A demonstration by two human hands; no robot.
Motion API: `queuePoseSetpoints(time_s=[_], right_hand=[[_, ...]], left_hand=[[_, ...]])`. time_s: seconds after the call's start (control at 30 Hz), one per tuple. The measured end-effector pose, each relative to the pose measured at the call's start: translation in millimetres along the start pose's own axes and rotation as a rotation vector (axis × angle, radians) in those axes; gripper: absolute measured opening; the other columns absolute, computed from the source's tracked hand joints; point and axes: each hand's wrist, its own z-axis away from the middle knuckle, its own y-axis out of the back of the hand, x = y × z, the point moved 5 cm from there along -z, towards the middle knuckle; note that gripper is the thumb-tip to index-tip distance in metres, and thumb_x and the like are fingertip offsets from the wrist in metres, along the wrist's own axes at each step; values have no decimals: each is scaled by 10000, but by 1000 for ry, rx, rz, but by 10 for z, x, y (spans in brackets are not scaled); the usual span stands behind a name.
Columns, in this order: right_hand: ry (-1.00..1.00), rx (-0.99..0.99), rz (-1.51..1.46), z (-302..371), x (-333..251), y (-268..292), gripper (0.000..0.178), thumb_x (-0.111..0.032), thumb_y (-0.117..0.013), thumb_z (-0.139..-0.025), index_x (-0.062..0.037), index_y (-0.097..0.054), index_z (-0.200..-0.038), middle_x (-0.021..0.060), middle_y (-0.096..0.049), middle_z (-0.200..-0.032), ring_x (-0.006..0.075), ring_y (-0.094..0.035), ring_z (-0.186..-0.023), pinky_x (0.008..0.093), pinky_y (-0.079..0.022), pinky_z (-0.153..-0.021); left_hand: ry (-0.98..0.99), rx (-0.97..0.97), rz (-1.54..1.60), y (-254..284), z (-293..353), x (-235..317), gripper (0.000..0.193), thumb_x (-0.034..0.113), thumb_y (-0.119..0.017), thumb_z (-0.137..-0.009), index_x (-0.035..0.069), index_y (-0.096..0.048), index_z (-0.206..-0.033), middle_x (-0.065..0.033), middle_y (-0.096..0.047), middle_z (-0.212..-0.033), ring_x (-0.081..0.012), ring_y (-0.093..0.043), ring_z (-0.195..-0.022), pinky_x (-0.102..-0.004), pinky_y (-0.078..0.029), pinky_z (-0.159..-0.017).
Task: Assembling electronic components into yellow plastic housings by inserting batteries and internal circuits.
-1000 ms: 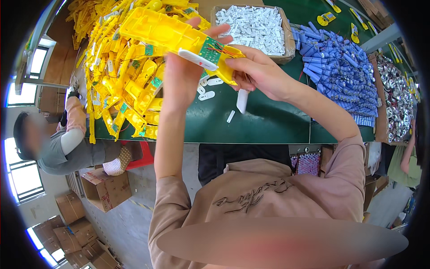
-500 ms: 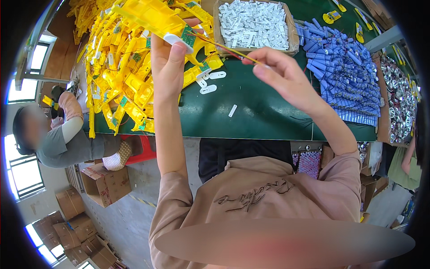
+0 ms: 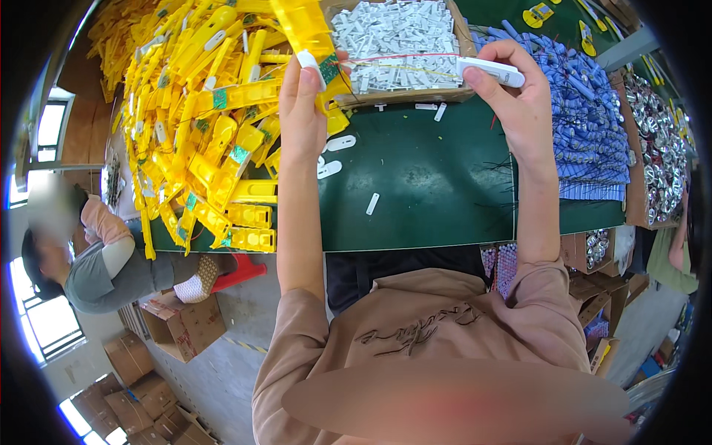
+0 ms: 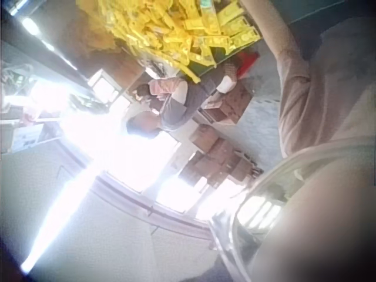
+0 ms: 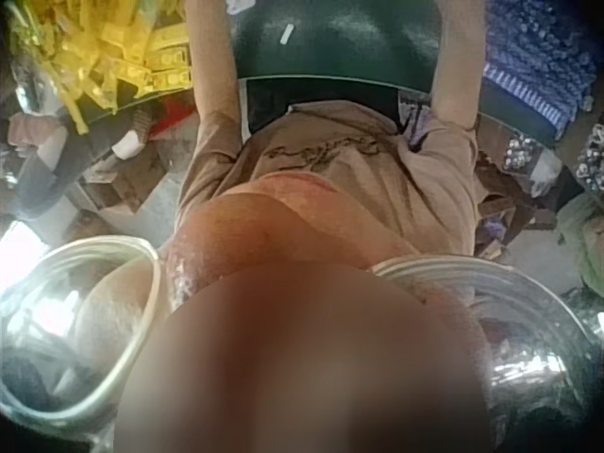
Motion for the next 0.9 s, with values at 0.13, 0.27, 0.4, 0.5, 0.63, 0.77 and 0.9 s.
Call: queuePoseSetpoints(time_s=[0.13, 0.27, 0.4, 0.5, 0.63, 0.77, 0.9], right_hand=[[84, -77, -624, -40, 266, -87, 172, -115, -629, -854, -28, -602, -1001, 49, -609, -995, 81, -544, -856, 229, -438, -738], [1, -166, -830, -176, 392, -192, 252, -174, -536, -920, -26, -592, -1116, 85, -599, -1108, 92, -535, -909, 264, -428, -840], [-131, -110, -541, -174, 522, -367, 329, -182, -502, -938, -52, -537, -1238, 52, -602, -1031, 59, -554, -847, 212, -467, -726], [-144, 56, -589, -182, 512, -356, 285, -172, -490, -943, -69, -529, -1205, 31, -588, -966, 48, -557, -829, 189, -474, -704], [-163, 193, -613, -129, 662, -241, 203, -145, -460, -943, -70, -534, -1116, 42, -569, -977, 60, -540, -880, 211, -463, -761], [-79, 308, -388, -114, 766, -141, 195, -144, -413, -944, -69, -541, -1069, 25, -544, -882, 77, -509, -779, 233, -436, -698], [182, 425, -119, -101, 783, -50, 200, -157, -381, -951, -69, -545, -1023, 14, -512, -784, 67, -454, -695, 229, -390, -626]], left_hand=[[150, 7, 170, -48, 40, -291, 428, 378, -412, -964, 17, -462, -1188, -114, -599, -1022, -174, -590, -873, -305, -485, -758], [223, -71, 75, -195, 91, -444, 451, 404, -422, -954, 21, -451, -1191, -133, -600, -998, -182, -597, -846, -309, -489, -741], [202, -174, -89, -276, 231, -581, 403, 310, -442, -956, 6, -433, -1220, -110, -587, -1039, -161, -573, -944, -279, -457, -804], [207, -221, -123, -376, 302, -616, 392, 245, -486, -939, -2, -421, -1236, -119, -581, -1064, -159, -563, -936, -287, -452, -813], [204, -226, -195, -448, 361, -619, 350, 167, -502, -929, 5, -428, -1230, -129, -586, -1053, -146, -561, -874, -273, -455, -784], [138, -240, -365, -480, 390, -634, 304, 105, -520, -916, 5, -449, -1195, -98, -583, -1022, -114, -546, -849, -243, -446, -754], [161, -249, -454, -499, 417, -624, 358, 96, -582, -877, 1, -479, -1206, -84, -575, -1052, -134, -552, -915, -274, -464, -787]])
